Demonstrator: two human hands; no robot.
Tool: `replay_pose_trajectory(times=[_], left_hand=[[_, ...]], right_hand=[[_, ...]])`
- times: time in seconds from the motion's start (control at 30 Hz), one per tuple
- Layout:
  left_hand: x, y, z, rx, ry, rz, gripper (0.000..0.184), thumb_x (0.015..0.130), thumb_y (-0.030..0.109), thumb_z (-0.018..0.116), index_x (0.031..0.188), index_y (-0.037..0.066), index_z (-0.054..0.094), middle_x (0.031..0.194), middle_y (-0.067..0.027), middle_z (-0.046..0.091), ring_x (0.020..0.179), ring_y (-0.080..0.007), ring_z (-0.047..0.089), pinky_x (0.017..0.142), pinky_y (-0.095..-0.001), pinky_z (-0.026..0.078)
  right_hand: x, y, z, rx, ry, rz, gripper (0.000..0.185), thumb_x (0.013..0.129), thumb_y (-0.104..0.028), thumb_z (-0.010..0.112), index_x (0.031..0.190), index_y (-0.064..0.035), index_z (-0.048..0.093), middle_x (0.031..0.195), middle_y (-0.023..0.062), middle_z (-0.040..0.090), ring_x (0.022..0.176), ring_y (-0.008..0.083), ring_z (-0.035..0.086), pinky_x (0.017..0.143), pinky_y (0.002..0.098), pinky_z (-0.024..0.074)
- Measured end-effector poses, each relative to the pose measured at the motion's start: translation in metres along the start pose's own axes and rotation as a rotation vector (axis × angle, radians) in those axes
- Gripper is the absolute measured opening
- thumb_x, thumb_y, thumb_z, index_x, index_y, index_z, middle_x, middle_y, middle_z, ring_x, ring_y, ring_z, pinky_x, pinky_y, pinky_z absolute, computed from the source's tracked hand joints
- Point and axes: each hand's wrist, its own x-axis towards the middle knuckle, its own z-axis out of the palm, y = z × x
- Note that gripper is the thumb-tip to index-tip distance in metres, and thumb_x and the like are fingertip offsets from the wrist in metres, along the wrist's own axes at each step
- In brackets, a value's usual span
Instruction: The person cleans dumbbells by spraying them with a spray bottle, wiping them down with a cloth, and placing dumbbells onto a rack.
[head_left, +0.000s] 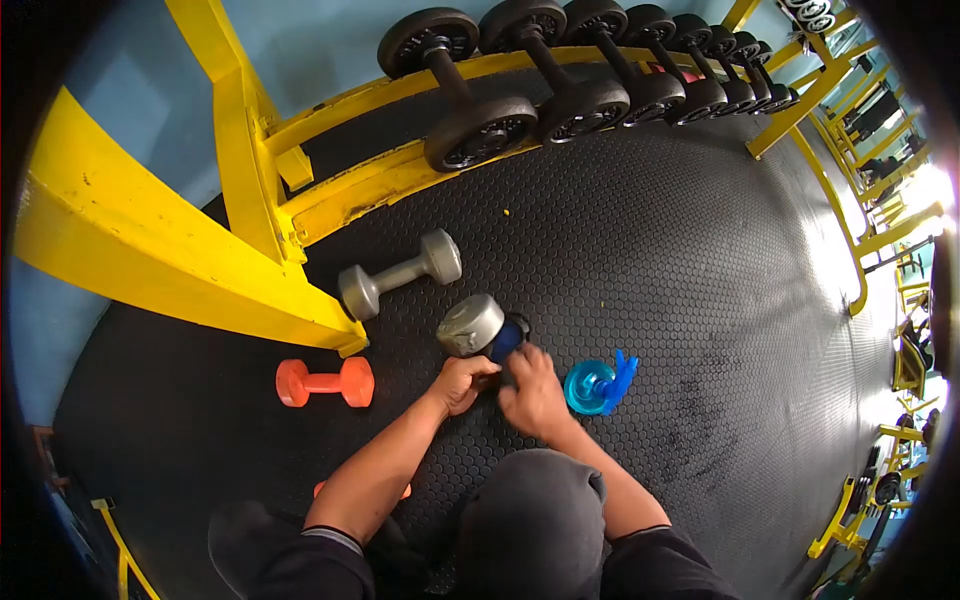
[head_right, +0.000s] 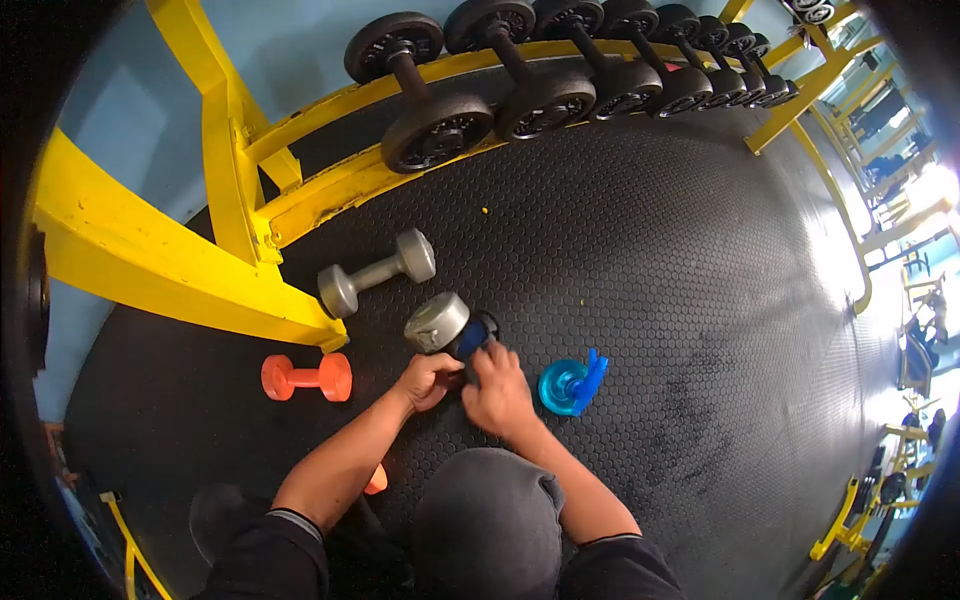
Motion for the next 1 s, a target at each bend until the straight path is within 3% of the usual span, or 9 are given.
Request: replay_pose_trajectory(times=[0.17,0.3,0.37,0.43,0.5,0.6,0.7,0.87,1.0], left_hand=[[-0.014,-0.002,0.017,-0.209,0.07,-0.116,0.033,0.083,0.023,0.057,0.113,0.009,0.059,0.107,-0.0064,0.063,0.098,-0.0228,0.059,0.086,-0.0421,0.045],[-0.019,0.003,0.005,0.13,0.102,-0.341,0.035,0.085,0.029,0.057,0.112,0.007,0.06,0.109,-0.0097,0.063,0.101,-0.0236,0.06,0.092,-0.0394,0.047],[-0.017,0.043,0.013,0.76,-0.067,-0.668,0.035,0.083,0.029,0.064,0.107,0.004,0.063,0.101,-0.011,0.067,0.091,-0.0222,0.066,0.081,-0.0362,0.053],[-0.013,0.084,0.032,1.241,-0.135,-0.604,0.029,0.08,0.02,0.067,0.105,0.006,0.064,0.098,-0.0068,0.068,0.081,-0.0188,0.066,0.071,-0.0313,0.054],[-0.023,0.099,0.046,1.644,0.209,0.111,0.047,0.079,0.022,0.07,0.122,0.009,0.058,0.107,-0.0087,0.066,0.091,-0.0212,0.065,0.081,-0.0326,0.053],[-0.005,0.063,-0.022,1.586,0.036,0.533,0.06,0.081,0.024,0.072,0.135,0.014,0.049,0.119,-0.0104,0.061,0.109,-0.0217,0.058,0.093,-0.0304,0.046],[-0.012,0.056,-0.035,0.974,-0.004,0.175,0.07,0.077,0.027,0.076,0.139,0.014,0.045,0.124,-0.0165,0.058,0.111,-0.0268,0.057,0.098,-0.0338,0.043],[-0.012,0.055,-0.019,1.289,0.12,0.228,0.071,0.083,0.052,0.061,0.137,0.01,0.045,0.131,-0.0196,0.053,0.121,-0.0313,0.052,0.101,-0.0352,0.04],[-0.004,0.054,-0.014,1.268,0.153,0.191,0.063,0.086,0.042,0.063,0.136,0.009,0.046,0.131,-0.018,0.054,0.12,-0.0266,0.052,0.099,-0.0339,0.04]], right_hand=[[0.024,0.027,-0.007,0.141,-0.491,0.159,0.088,0.066,-0.027,0.064,0.14,0.005,0.029,0.131,0.0309,0.044,0.119,0.0439,0.045,0.101,0.0458,0.0378],[0.057,0.048,-0.001,0.247,-0.923,0.273,0.105,0.067,-0.029,0.064,0.147,0.0055,0.006,0.139,0.0291,0.038,0.131,0.0421,0.036,0.107,0.0419,0.0333],[0.05,0.044,0.012,0.109,-0.907,0.291,0.101,0.068,-0.029,0.065,0.146,0.0051,0.01,0.141,0.0274,0.037,0.132,0.039,0.037,0.107,0.0413,0.034],[0.04,0.028,0.009,-0.003,-0.693,0.286,0.096,0.07,-0.027,0.066,0.145,0.0049,0.016,0.14,0.0267,0.039,0.129,0.0387,0.04,0.106,0.0412,0.0362],[0.026,0.008,0.006,-0.014,-0.641,0.276,0.09,0.07,-0.027,0.067,0.143,0.0052,0.024,0.136,0.026,0.042,0.126,0.0394,0.043,0.102,0.0412,0.04],[-0.004,-0.019,0.017,-0.441,-0.274,-0.042,0.088,0.068,-0.036,0.069,0.137,0.0065,0.035,0.136,0.025,0.04,0.125,0.0387,0.041,0.099,0.0436,0.0401],[-0.028,-0.043,0.012,-0.521,-0.31,-0.23,0.089,0.066,-0.038,0.066,0.137,0.0067,0.035,0.139,0.0273,0.036,0.125,0.0383,0.039,0.102,0.0484,0.036],[-0.046,-0.019,0.037,-0.95,-0.689,-0.708,0.039,0.079,-0.025,0.049,0.109,-0.0069,0.067,0.125,0.0092,0.058,0.122,0.0282,0.044,0.107,0.0429,0.0278],[-0.03,-0.014,0.036,-0.388,-0.232,-0.358,0.03,0.073,-0.02,0.057,0.098,-0.0048,0.063,0.116,0.0121,0.057,0.115,0.0325,0.048,0.096,0.0423,0.0383]])
